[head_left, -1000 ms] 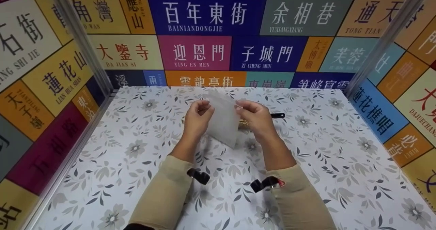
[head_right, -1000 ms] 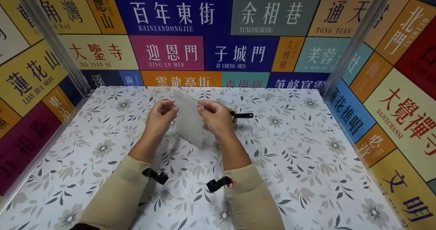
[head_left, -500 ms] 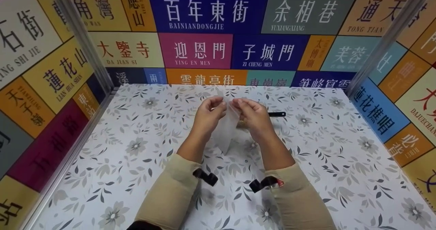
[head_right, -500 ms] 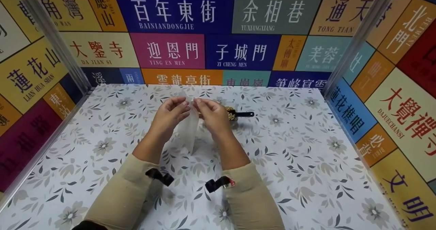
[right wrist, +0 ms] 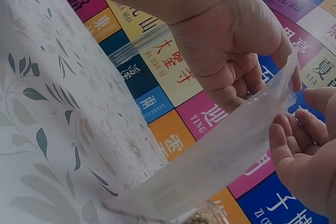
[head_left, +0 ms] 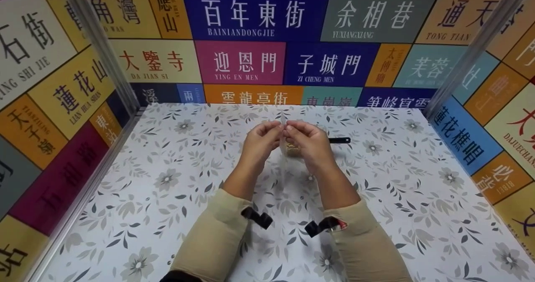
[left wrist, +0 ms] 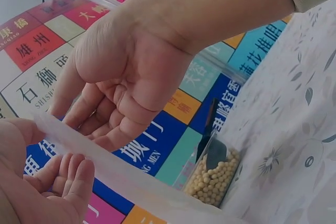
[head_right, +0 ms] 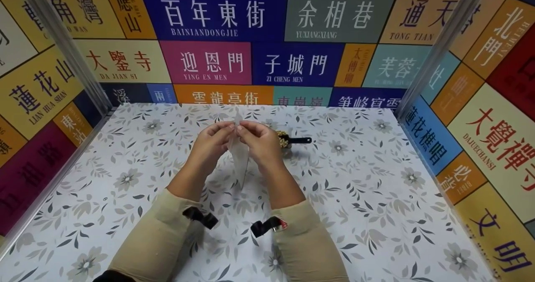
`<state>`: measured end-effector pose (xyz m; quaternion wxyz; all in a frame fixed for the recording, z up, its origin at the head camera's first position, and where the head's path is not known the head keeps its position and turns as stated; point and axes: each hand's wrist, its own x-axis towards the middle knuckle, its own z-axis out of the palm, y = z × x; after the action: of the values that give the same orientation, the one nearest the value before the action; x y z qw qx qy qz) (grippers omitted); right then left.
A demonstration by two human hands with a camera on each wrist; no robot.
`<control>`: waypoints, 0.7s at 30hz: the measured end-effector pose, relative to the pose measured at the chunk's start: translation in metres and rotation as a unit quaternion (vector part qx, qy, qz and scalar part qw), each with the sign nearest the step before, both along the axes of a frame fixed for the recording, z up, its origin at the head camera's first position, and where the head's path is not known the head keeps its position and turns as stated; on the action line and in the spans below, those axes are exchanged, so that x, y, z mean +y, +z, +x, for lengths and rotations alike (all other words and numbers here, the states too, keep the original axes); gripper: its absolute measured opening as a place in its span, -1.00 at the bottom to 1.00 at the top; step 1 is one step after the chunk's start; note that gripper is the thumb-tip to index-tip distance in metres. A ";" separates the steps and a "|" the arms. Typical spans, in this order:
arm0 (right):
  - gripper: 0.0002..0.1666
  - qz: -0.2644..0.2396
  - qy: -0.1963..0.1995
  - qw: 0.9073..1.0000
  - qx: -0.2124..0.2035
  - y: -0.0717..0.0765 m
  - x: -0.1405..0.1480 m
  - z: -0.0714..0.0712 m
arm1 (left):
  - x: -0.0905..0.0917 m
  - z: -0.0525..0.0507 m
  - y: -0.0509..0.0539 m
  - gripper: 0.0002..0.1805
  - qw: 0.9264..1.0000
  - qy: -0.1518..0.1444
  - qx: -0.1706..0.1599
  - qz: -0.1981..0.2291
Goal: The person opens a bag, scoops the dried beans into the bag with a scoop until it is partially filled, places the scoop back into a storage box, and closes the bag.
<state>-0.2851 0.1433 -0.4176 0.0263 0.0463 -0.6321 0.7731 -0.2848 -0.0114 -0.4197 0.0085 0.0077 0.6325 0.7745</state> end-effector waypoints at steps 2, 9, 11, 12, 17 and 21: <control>-0.62 0.003 -0.004 1.000 -0.005 0.000 -0.001 0.001 | 0.000 0.001 0.000 -0.56 1.000 -0.007 -0.011 0.012; -0.60 0.017 -0.007 1.000 -0.009 -0.002 0.001 -0.001 | 0.000 0.002 0.001 -0.54 0.998 -0.033 -0.034 0.035; -0.59 0.021 -0.006 1.000 -0.012 -0.002 0.002 -0.001 | -0.001 0.003 0.001 -0.55 0.998 -0.040 -0.037 0.045; -0.58 0.024 -0.006 1.000 -0.013 -0.002 0.002 -0.001 | -0.001 0.003 0.001 -0.56 0.997 -0.044 -0.038 0.051; -0.58 0.039 -0.003 0.999 -0.028 0.000 0.003 0.001 | -0.002 0.004 0.002 -0.61 0.996 -0.051 -0.038 0.069; -0.58 0.049 0.000 0.998 -0.034 0.001 0.002 0.001 | -0.002 0.005 0.003 -0.61 0.995 -0.052 -0.032 0.074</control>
<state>-0.2836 0.1457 -0.4168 0.0028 0.0209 -0.6696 0.7424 -0.2802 -0.0137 -0.4170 0.0684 0.0161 0.5716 0.8175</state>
